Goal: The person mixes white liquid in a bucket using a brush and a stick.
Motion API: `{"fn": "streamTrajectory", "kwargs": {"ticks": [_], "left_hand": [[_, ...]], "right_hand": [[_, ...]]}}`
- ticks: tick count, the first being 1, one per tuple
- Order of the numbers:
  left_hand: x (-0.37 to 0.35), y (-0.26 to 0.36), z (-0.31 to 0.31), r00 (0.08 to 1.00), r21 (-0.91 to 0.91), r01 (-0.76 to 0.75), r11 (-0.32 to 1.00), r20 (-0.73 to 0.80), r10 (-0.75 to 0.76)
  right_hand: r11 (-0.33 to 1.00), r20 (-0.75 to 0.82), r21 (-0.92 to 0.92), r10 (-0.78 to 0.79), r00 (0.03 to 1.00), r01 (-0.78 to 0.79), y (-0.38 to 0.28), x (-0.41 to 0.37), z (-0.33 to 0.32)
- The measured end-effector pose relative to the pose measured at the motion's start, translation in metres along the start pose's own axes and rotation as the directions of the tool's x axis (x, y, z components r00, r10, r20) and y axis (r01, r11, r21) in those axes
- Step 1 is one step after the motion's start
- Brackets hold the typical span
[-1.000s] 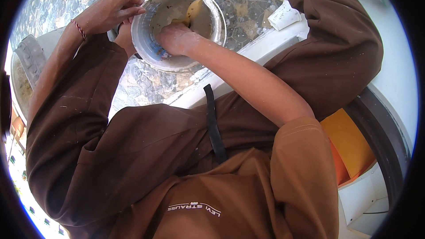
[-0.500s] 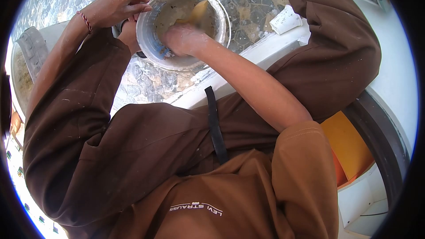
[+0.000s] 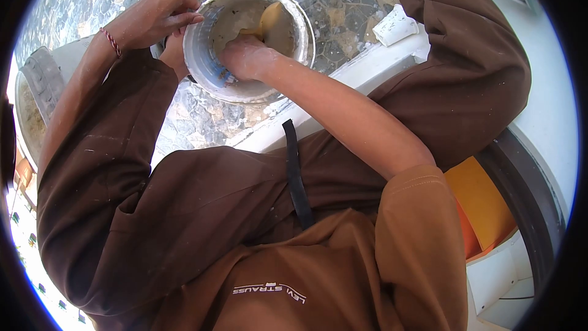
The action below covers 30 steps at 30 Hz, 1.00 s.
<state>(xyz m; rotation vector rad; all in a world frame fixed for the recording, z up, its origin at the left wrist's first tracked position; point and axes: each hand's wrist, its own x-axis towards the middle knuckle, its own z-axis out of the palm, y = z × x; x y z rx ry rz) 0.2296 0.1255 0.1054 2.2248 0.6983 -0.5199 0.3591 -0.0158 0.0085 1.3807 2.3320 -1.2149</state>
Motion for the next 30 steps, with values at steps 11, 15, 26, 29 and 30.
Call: {"fn": "streamTrajectory", "kwargs": {"ticks": [11, 15, 26, 29, 30], "left_hand": [[0.0, -0.003, 0.001, 1.0, -0.099, -0.007, 0.995, 0.01, 0.008], [0.0, -0.002, 0.001, 1.0, -0.065, -0.002, 0.998, 0.004, 0.002], [0.002, 0.0, -0.003, 0.999, -0.037, 0.008, 0.999, 0.047, -0.006], [0.002, 0.0, -0.001, 1.0, -0.057, 0.017, 0.998, 0.026, -0.016], [0.002, 0.0, -0.002, 1.0, -0.058, 0.013, 0.998, 0.02, -0.012]], "right_hand": [[0.999, 0.092, -0.041, 0.007, 0.996, -0.004, -0.003, 0.0, -0.006], [1.0, 0.066, -0.026, 0.014, 0.998, -0.013, -0.002, 0.002, -0.003], [0.995, -0.009, 0.071, 0.077, 0.997, -0.077, -0.005, -0.005, -0.012], [0.985, -0.015, 0.132, 0.113, 0.994, -0.11, -0.004, -0.008, -0.01], [0.984, -0.037, 0.139, 0.116, 0.993, -0.11, -0.003, -0.006, -0.008]]}}
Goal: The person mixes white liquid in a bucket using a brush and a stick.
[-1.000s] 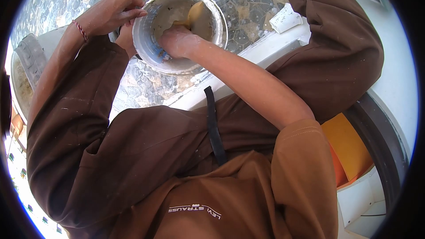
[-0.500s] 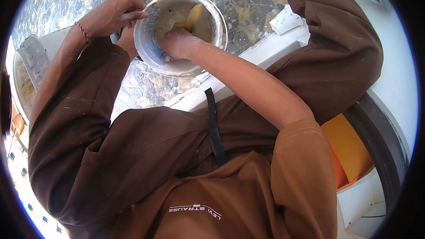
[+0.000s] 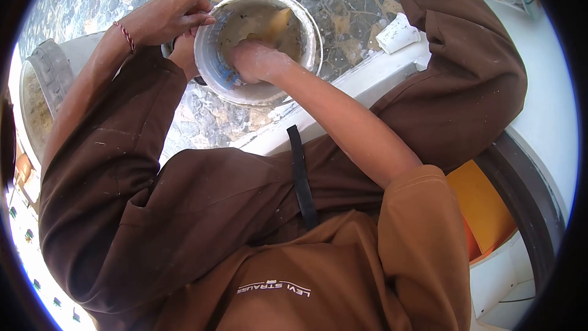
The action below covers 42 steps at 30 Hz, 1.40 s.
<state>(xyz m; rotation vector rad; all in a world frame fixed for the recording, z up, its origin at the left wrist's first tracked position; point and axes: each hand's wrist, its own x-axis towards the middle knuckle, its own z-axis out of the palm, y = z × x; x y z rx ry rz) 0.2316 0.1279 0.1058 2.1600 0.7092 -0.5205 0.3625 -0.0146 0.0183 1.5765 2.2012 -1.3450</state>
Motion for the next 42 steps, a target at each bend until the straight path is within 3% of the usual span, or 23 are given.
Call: {"fn": "streamTrajectory", "kwargs": {"ticks": [12, 16, 18, 22, 24, 34, 40, 42], "left_hand": [[0.0, -0.002, 0.002, 1.0, 0.031, -0.023, 0.999, -0.015, 0.024], [-0.003, -0.002, 0.003, 0.999, -0.005, -0.028, 1.0, -0.043, 0.027], [-0.003, 0.0, 0.002, 0.999, -0.026, -0.016, 1.0, -0.033, 0.015], [-0.003, 0.001, 0.001, 1.0, -0.02, -0.003, 1.0, -0.01, 0.003], [-0.002, 0.001, 0.001, 1.0, -0.028, 0.007, 1.0, -0.009, -0.007], [-0.002, -0.001, 0.002, 1.0, -0.034, 0.005, 0.999, -0.017, -0.006], [-0.001, -0.002, 0.003, 1.0, -0.036, -0.002, 0.999, -0.015, 0.002], [0.0, -0.003, 0.001, 1.0, -0.038, 0.006, 0.999, -0.006, -0.006]], "right_hand": [[0.984, 0.039, -0.134, -0.112, 0.993, 0.116, -0.006, 0.008, 0.013], [0.987, 0.049, -0.088, -0.131, 0.99, 0.135, -0.006, 0.007, 0.011], [0.973, 0.009, -0.178, -0.146, 0.989, 0.145, -0.003, 0.01, 0.018], [0.976, -0.02, -0.174, -0.138, 0.99, 0.133, -0.002, 0.011, 0.022], [0.985, 0.079, -0.122, -0.11, 0.991, 0.119, -0.005, 0.009, 0.016], [0.981, 0.126, -0.17, -0.069, 0.99, 0.09, -0.006, 0.012, 0.015], [0.984, 0.045, -0.178, -0.022, 0.999, 0.029, -0.003, 0.012, 0.016], [0.986, 0.122, -0.148, -0.054, 0.991, 0.072, -0.004, 0.004, 0.004]]}}
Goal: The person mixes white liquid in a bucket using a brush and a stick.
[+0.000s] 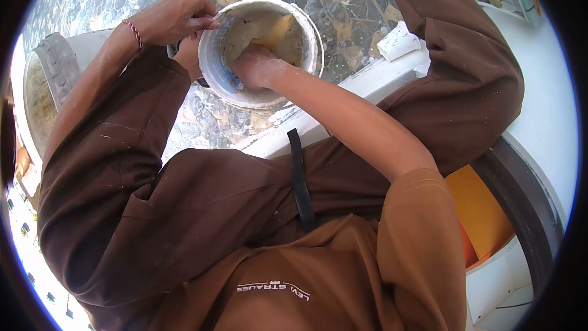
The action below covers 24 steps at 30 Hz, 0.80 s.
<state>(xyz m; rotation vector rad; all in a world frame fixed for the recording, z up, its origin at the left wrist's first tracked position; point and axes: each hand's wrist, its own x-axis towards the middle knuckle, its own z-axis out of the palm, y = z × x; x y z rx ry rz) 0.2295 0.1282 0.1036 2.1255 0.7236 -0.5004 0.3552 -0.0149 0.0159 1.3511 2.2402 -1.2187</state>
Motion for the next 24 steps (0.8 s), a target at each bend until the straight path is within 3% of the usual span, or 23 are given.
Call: {"fn": "streamTrajectory", "kwargs": {"ticks": [3, 10, 12, 24], "left_hand": [[0.0, 0.003, -0.001, 1.0, 0.051, -0.01, 0.999, 0.023, 0.009], [0.0, 0.002, -0.001, 1.0, 0.03, -0.027, 0.999, -0.015, 0.027], [-0.001, 0.006, -0.003, 1.0, 0.035, -0.003, 0.999, 0.011, 0.002], [0.0, 0.005, 0.0, 1.0, 0.069, -0.019, 0.997, -0.024, 0.02]], "right_hand": [[0.993, -0.03, 0.11, 0.056, 0.998, -0.053, 0.006, 0.005, 0.009], [0.999, -0.095, 0.046, 0.003, 0.995, 0.001, 0.016, 0.001, 0.016], [0.989, -0.093, 0.145, 0.01, 0.996, 0.004, 0.019, 0.001, 0.018], [0.996, -0.077, 0.064, -0.059, 0.995, 0.064, 0.007, -0.01, 0.011]]}}
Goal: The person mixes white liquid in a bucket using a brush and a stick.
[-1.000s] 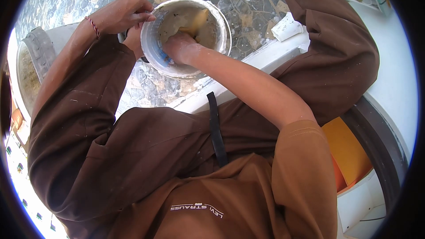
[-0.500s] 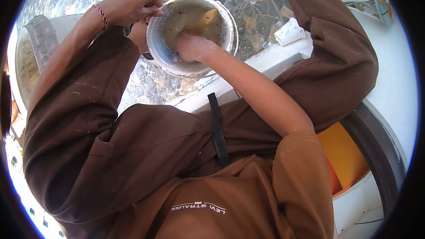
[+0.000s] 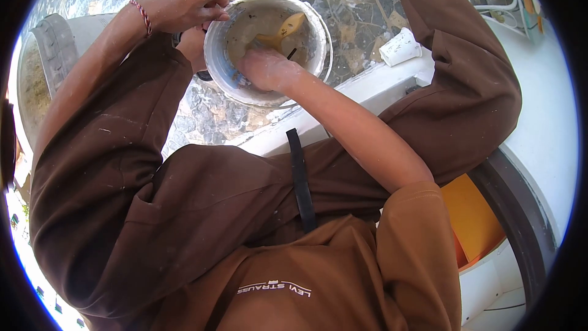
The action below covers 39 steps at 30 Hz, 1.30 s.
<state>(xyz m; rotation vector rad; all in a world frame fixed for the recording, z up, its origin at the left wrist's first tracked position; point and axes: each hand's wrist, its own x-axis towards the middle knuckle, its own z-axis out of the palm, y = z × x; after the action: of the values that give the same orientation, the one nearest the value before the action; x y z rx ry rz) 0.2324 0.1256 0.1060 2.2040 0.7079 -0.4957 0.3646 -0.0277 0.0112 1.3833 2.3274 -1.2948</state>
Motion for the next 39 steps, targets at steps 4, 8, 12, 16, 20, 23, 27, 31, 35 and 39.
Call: {"fn": "streamTrajectory", "kwargs": {"ticks": [4, 8, 12, 16, 20, 23, 27, 31, 35, 39], "left_hand": [[-0.003, 0.001, 0.001, 0.999, 0.055, -0.017, 0.998, -0.037, 0.019], [-0.003, 0.003, -0.001, 1.0, -0.069, 0.0, 0.998, 0.011, 0.001], [-0.002, 0.002, -0.003, 1.0, -0.053, -0.023, 0.998, 0.02, 0.024], [-0.002, 0.001, -0.001, 0.998, -0.026, -0.051, 0.998, 0.025, 0.052], [-0.003, 0.004, -0.005, 0.999, 0.007, -0.04, 0.999, 0.028, 0.039], [-0.003, -0.001, 0.0, 0.996, 0.029, -0.086, 0.996, -0.035, 0.087], [-0.003, 0.003, -0.002, 0.999, -0.045, -0.031, 0.999, 0.012, 0.032], [-0.006, 0.0, 0.001, 0.999, -0.006, -0.044, 0.999, -0.023, 0.043], [-0.001, 0.001, -0.003, 0.997, 0.023, -0.056, 0.998, 0.06, 0.055], [-0.003, 0.002, -0.002, 0.998, -0.041, -0.059, 0.997, 0.028, 0.06]], "right_hand": [[1.0, -0.04, 0.021, 0.01, 0.999, -0.01, -0.002, 0.003, -0.001], [1.0, -0.03, -0.024, -0.002, 1.0, 0.001, -0.004, 0.006, -0.001], [0.998, -0.106, -0.06, 0.014, 0.994, -0.021, -0.002, 0.005, 0.002], [0.999, -0.052, -0.024, 0.031, 0.998, -0.032, 0.0, -0.004, -0.013], [0.998, -0.002, 0.018, 0.058, 0.998, -0.058, -0.001, -0.003, -0.014], [0.999, -0.054, 0.01, 0.034, 0.998, -0.034, -0.002, 0.003, -0.005], [1.0, -0.011, 0.0, 0.013, 1.0, -0.013, 0.002, 0.008, -0.006], [0.999, 0.071, -0.028, 0.02, 0.997, -0.018, 0.001, 0.013, -0.008], [1.0, 0.032, -0.018, 0.019, 0.999, -0.018, 0.0, 0.014, -0.007], [0.999, 0.021, -0.042, -0.021, 1.0, 0.022, -0.004, 0.011, -0.01]]}}
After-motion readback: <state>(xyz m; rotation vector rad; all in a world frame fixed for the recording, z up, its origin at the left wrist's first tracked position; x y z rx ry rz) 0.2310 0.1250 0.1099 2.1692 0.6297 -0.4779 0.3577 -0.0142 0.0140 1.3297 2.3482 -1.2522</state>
